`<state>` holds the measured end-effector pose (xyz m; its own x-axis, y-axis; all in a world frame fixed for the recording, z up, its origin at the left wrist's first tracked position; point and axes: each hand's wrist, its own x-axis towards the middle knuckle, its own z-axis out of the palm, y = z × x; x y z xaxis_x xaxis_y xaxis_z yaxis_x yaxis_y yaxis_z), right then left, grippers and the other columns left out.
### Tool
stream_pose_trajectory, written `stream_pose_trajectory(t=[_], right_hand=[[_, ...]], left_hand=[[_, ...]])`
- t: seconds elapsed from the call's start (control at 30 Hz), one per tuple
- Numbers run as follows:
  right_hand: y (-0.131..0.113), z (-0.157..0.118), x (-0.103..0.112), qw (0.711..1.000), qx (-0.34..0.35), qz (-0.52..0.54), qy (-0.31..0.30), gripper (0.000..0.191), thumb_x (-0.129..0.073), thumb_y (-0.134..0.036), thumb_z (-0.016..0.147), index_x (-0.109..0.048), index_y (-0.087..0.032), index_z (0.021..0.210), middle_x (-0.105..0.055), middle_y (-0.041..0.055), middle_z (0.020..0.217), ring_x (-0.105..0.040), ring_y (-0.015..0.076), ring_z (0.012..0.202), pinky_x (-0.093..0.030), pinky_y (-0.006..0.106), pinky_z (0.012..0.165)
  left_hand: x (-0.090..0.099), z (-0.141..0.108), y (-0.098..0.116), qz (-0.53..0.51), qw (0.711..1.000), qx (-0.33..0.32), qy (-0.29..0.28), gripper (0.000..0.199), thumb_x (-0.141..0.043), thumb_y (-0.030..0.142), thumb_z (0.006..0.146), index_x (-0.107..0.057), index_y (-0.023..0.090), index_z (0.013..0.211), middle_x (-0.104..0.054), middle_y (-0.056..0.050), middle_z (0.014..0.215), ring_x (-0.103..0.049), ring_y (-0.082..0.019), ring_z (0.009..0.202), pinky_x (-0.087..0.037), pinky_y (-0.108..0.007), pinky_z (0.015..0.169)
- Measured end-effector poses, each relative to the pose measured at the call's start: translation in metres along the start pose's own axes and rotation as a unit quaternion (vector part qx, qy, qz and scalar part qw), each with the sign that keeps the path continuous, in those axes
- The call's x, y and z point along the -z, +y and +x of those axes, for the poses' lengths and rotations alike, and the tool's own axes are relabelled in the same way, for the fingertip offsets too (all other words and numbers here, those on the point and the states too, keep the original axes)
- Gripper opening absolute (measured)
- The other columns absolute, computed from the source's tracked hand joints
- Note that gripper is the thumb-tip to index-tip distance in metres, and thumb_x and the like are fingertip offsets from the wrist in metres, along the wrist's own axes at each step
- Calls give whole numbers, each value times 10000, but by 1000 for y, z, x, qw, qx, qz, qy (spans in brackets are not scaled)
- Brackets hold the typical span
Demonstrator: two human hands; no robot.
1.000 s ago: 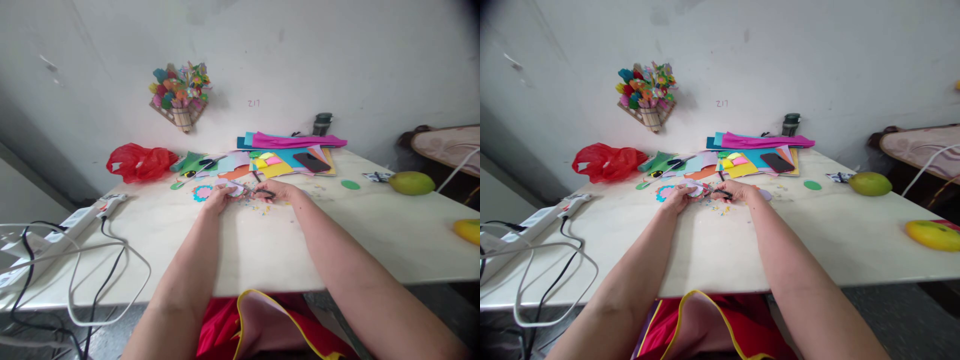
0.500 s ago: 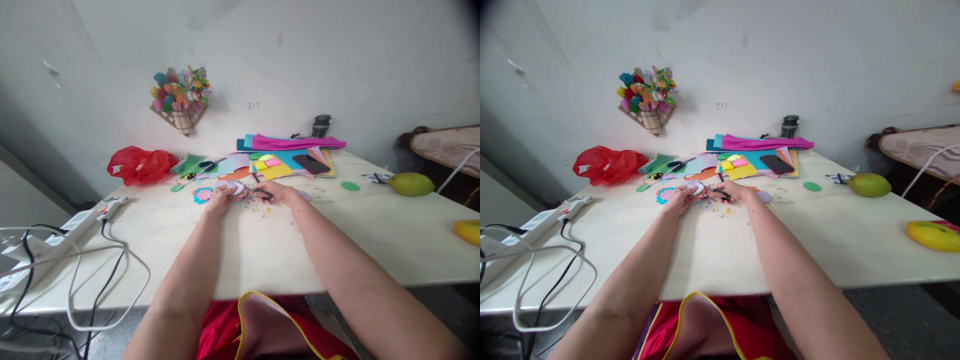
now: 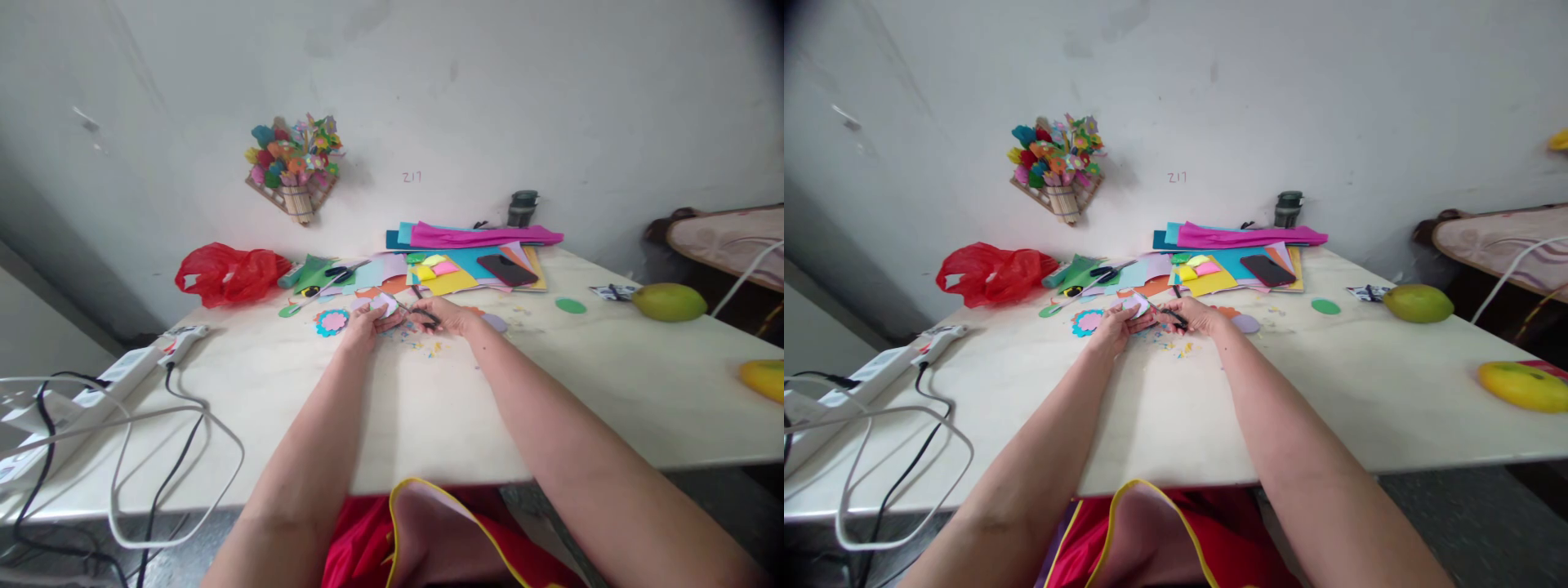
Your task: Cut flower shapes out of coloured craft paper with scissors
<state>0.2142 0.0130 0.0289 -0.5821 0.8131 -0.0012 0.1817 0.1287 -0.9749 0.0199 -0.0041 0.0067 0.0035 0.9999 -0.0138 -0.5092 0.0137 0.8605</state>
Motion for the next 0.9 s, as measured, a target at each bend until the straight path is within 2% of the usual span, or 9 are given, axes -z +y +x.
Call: stream_pose_trajectory(t=[0.2,0.37,0.57,0.73,0.9], right_hand=[[-1,1,-2,1000,-3,5,0,245,-690,-343,768,-589,-141,673,-617,2,531,-503,65,368,-215,166,314],[3,4,-2,1000,14,20,-5,281,-687,-388,778,-594,-140,683,-650,24,552,-527,78,378,-240,176,314],[9,9,-3,998,36,53,-12,271,-674,-400,773,-621,-137,737,-684,41,591,-543,85,398,-250,175,312],[12,11,-4,997,56,60,-14,302,-656,-430,798,-626,-133,755,-681,39,592,-554,88,403,-272,169,315],[13,13,-7,997,53,63,-15,334,-662,-459,818,-625,-133,754,-674,40,595,-579,101,408,-300,171,309]], left_hand=[[-7,-3,0,-20,1000,2,21,202,-771,59,654,-614,131,757,-723,-70,690,-731,-214,625,-640,-356,703],[-13,-3,-2,-42,998,-16,44,174,-733,35,655,-650,122,780,-720,-62,721,-704,-194,662,-642,-369,714],[-18,-2,-3,-59,996,-20,69,191,-715,31,655,-650,129,805,-707,-51,748,-693,-186,677,-633,-336,672],[-22,-1,-4,-59,993,-10,99,172,-719,53,675,-638,143,797,-670,-18,665,-662,-158,580,-617,-296,615],[-25,-1,-7,-63,990,-16,124,148,-731,77,677,-627,152,752,-642,0,602,-661,-158,561,-599,-283,614]])
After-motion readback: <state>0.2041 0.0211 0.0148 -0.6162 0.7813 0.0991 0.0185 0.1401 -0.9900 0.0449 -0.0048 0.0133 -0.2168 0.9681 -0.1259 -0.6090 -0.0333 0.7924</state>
